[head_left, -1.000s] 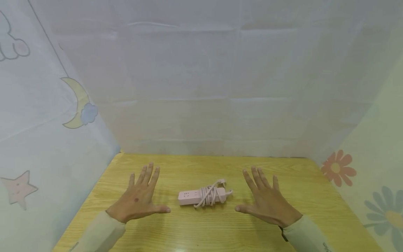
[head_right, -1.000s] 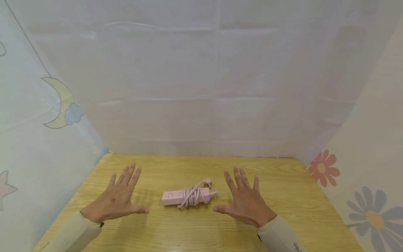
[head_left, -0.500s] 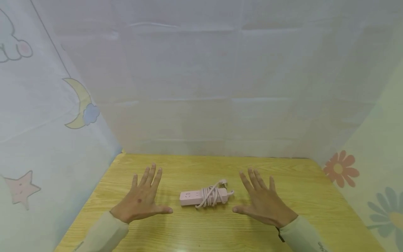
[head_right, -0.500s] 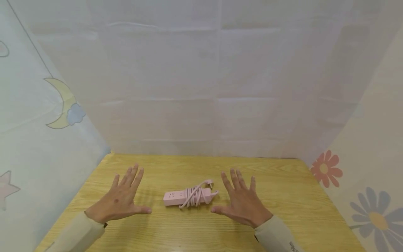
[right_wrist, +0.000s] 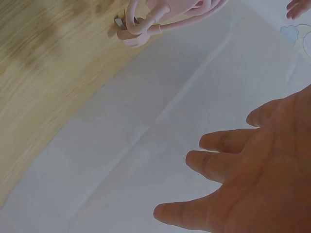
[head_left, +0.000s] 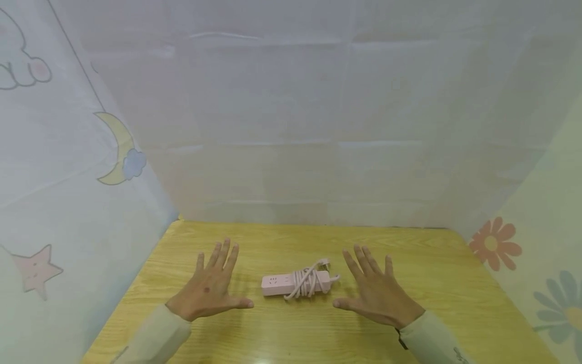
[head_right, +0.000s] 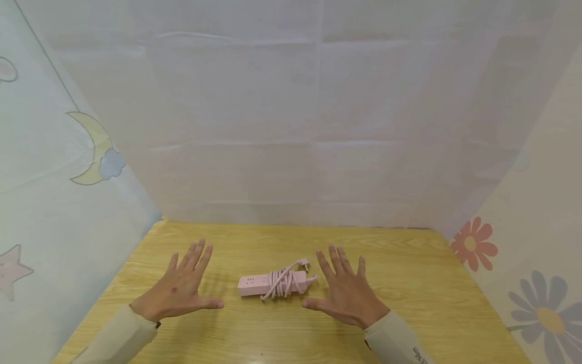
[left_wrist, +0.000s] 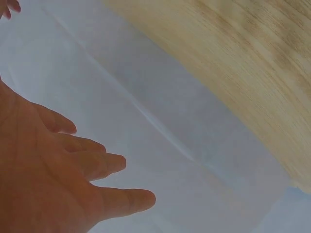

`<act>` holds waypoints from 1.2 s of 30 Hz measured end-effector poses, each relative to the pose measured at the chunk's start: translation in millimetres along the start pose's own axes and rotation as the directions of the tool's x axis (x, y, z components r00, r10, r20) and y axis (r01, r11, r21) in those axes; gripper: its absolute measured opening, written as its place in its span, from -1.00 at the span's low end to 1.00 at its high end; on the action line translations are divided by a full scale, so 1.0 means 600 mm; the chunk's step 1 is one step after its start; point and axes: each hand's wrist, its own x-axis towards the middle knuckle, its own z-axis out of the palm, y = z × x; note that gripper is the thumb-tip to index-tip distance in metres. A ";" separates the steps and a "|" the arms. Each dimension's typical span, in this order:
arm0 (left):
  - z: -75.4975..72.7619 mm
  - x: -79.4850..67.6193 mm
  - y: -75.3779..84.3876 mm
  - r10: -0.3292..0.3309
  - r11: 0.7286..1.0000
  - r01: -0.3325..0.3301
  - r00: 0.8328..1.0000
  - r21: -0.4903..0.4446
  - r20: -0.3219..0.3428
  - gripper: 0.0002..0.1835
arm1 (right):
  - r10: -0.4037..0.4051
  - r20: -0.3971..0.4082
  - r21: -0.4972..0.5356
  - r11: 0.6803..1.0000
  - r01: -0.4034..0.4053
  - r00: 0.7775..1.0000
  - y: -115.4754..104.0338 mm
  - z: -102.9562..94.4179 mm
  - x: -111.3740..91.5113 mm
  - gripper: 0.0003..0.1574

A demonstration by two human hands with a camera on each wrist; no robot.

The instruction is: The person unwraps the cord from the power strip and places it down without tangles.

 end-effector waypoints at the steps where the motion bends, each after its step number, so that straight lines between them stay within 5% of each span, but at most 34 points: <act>1: 0.001 0.001 0.001 0.002 1.000 -0.002 1.000 0.001 0.002 0.38 | -0.001 0.000 0.000 1.000 0.001 1.000 0.000 0.001 0.000 0.32; 36: 0.037 0.017 0.011 0.040 0.999 -0.040 0.999 -0.007 0.033 0.35 | -0.046 0.007 0.033 0.998 0.046 0.999 -0.011 0.038 0.005 0.30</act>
